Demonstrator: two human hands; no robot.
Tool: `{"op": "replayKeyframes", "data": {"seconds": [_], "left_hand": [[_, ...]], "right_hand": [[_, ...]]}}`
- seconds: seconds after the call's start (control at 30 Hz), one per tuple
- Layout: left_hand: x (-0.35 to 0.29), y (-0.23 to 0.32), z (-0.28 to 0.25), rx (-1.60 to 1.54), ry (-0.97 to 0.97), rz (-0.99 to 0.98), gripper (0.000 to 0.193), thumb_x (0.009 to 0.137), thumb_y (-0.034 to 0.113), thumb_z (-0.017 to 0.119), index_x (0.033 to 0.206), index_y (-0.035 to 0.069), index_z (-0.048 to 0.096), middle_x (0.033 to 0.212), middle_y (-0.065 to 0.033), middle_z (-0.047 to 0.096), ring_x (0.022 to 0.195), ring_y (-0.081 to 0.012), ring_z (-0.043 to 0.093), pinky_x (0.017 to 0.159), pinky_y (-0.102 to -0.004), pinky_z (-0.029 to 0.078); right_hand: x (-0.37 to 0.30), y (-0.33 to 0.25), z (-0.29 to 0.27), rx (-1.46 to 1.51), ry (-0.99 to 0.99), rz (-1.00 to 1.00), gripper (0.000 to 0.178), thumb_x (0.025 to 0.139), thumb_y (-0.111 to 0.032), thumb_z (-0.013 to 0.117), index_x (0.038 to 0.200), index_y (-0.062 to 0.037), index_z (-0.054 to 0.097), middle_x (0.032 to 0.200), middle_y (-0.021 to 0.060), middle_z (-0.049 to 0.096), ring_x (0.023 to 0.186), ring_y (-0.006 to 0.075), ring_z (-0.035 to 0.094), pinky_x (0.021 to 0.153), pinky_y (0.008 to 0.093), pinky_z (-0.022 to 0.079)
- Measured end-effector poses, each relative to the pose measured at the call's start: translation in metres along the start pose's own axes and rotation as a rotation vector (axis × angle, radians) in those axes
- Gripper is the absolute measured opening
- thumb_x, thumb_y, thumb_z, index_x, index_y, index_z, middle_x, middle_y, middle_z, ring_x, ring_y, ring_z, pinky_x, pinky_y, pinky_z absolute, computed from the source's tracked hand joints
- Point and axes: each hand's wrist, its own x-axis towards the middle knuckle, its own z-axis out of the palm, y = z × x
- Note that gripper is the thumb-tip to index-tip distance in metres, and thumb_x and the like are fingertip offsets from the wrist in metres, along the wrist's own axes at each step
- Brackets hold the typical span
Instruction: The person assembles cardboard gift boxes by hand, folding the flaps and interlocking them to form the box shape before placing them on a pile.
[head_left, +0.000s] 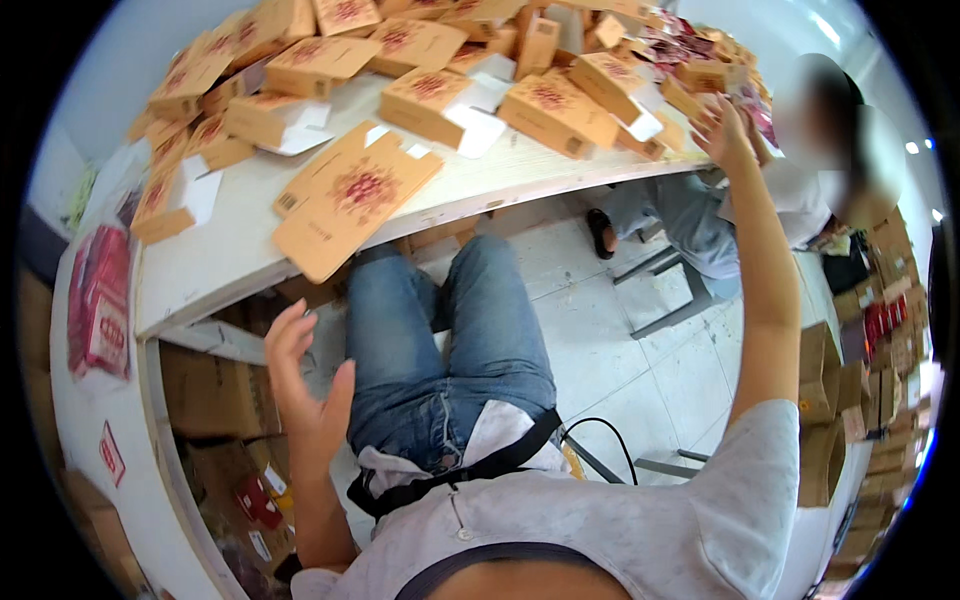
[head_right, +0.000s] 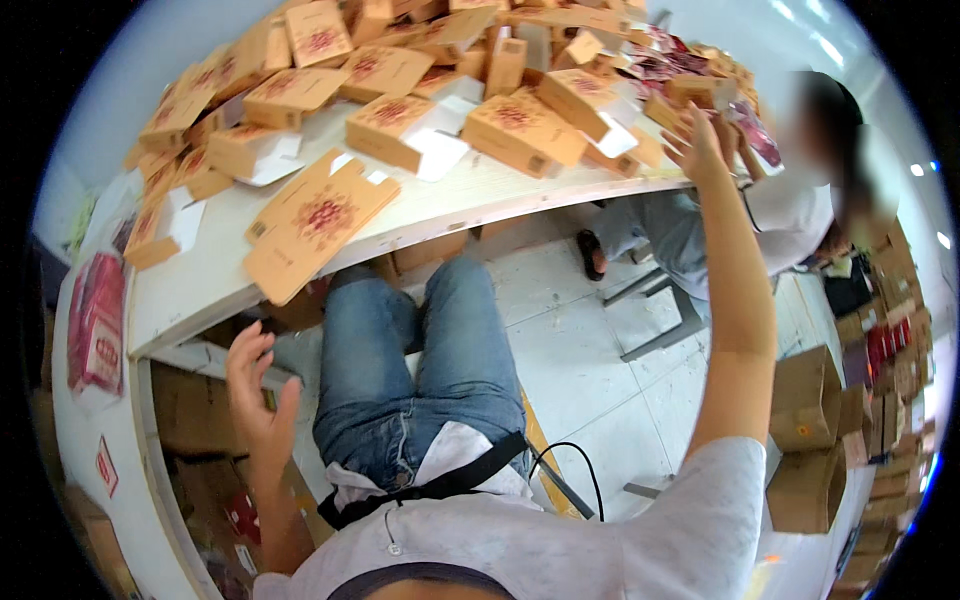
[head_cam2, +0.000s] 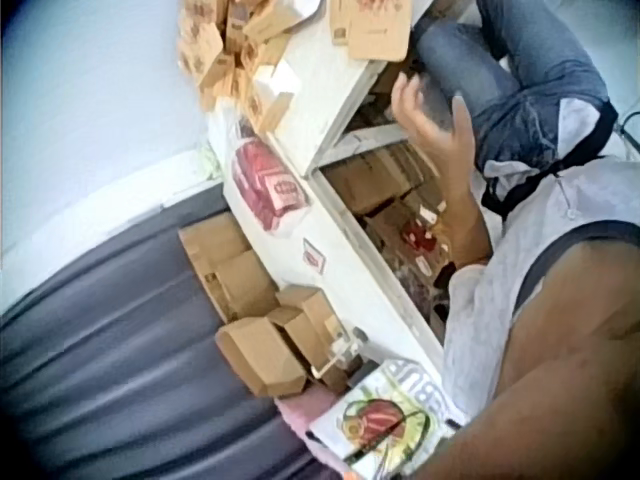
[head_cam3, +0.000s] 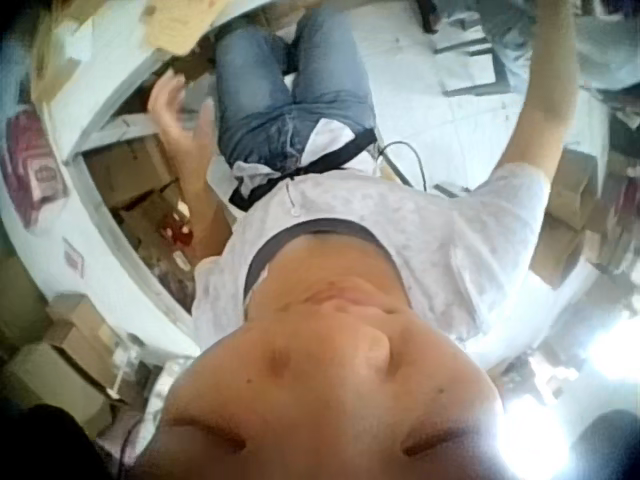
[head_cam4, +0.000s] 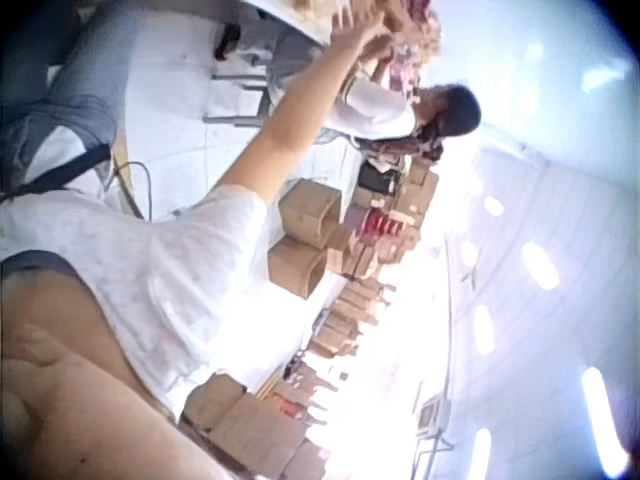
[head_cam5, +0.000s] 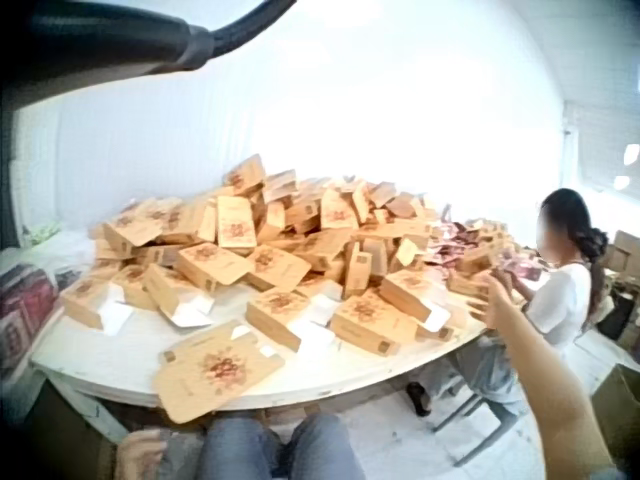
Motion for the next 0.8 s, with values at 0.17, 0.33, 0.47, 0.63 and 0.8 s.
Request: {"op": "replayKeyframes", "data": {"seconds": [0.17,0.33,0.47,0.63,0.8], "left_hand": [[0.041,-0.019,0.015,0.298,0.056,0.121,0.035,0.076,0.009,0.061,0.109,0.002,0.053,0.125,-0.0160,0.044,0.117,-0.0304,0.042,0.098,-0.0379,0.032],[0.089,-0.053,0.029,0.538,0.056,0.081,0.046,0.078,0.027,0.064,0.115,0.003,0.051,0.128,-0.0222,0.038,0.121,-0.0383,0.032,0.099,-0.0448,0.027],[0.096,-0.072,0.030,0.605,-0.001,0.020,0.056,0.075,0.035,0.066,0.116,0.002,0.050,0.128,-0.0234,0.038,0.122,-0.0391,0.032,0.100,-0.0473,0.025],[0.094,-0.076,0.031,0.633,0.038,0.092,0.062,0.069,0.041,0.070,0.113,0.002,0.051,0.123,-0.0210,0.043,0.116,-0.0366,0.038,0.098,-0.0462,0.027],[0.091,-0.081,0.035,0.620,0.085,0.139,0.060,0.072,0.038,0.068,0.116,0.004,0.047,0.124,-0.0191,0.044,0.117,-0.0350,0.038,0.098,-0.0442,0.027]], "right_hand": [[-0.012,0.031,0.023,-0.172,-0.122,-0.020,0.033,0.085,-0.034,0.053,0.107,-0.0091,0.054,0.102,0.0020,0.056,0.086,0.0140,0.055,0.073,0.0295,0.043],[-0.103,0.077,0.151,-0.420,-0.568,-0.327,0.019,0.086,-0.024,0.056,0.096,-0.0079,0.058,0.075,0.0008,0.056,0.064,0.0072,0.052,0.054,0.0201,0.041],[-0.168,0.115,0.239,-0.762,-0.669,-0.951,0.029,0.080,-0.023,0.062,0.094,0.0019,0.061,0.086,0.0167,0.062,0.077,0.0255,0.060,0.070,0.0343,0.049],[-0.186,0.148,0.274,-1.050,-0.428,-1.084,0.037,0.076,-0.036,0.058,0.081,0.0009,0.061,0.090,0.0159,0.056,0.090,0.0315,0.053,0.072,0.0433,0.045],[-0.191,0.165,0.284,-0.864,-0.167,-1.142,0.032,0.074,-0.034,0.063,0.079,-0.0030,0.057,0.088,0.0129,0.053,0.090,0.0293,0.049,0.072,0.0430,0.038]]}}
